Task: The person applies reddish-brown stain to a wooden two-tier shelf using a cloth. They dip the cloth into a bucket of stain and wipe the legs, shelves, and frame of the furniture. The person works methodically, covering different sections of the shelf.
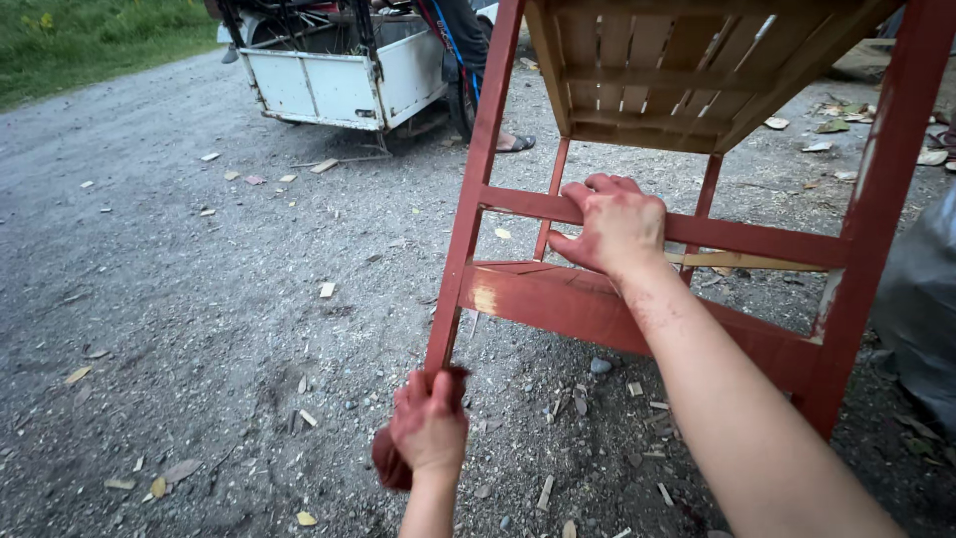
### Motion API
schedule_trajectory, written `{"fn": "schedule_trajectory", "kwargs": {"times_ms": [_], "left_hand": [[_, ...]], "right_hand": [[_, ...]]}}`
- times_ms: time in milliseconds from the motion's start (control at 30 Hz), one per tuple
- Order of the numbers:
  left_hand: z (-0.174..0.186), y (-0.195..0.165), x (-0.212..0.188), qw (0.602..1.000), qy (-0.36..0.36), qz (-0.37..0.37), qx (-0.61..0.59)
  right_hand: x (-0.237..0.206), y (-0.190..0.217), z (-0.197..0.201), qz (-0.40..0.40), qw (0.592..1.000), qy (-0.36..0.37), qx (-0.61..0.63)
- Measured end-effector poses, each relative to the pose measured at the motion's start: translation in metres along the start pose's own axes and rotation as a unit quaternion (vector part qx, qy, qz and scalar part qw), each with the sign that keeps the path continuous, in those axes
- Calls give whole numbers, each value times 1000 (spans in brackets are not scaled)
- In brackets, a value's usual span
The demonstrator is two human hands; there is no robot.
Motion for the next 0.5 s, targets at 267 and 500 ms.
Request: {"fn": "schedule_trajectory", "kwargs": {"times_ms": [267, 500], "left_hand": [[35, -22, 40, 990, -111, -31, -76], [34, -33, 72, 989, -109, -78, -55]], "right_hand": [[-2, 2, -1, 13, 999, -30, 29], [-1, 0, -5, 9, 999, -15, 47]]}}
Point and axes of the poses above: each hand's wrist, its own x-axis towards the middle knuckle, its own z-axis out of the back of the hand, y = z × x, the point moved 3 cm from there along x, towards the middle knuckle, and after that the axes turned 5 degrees about x, right-handed, at the moved point
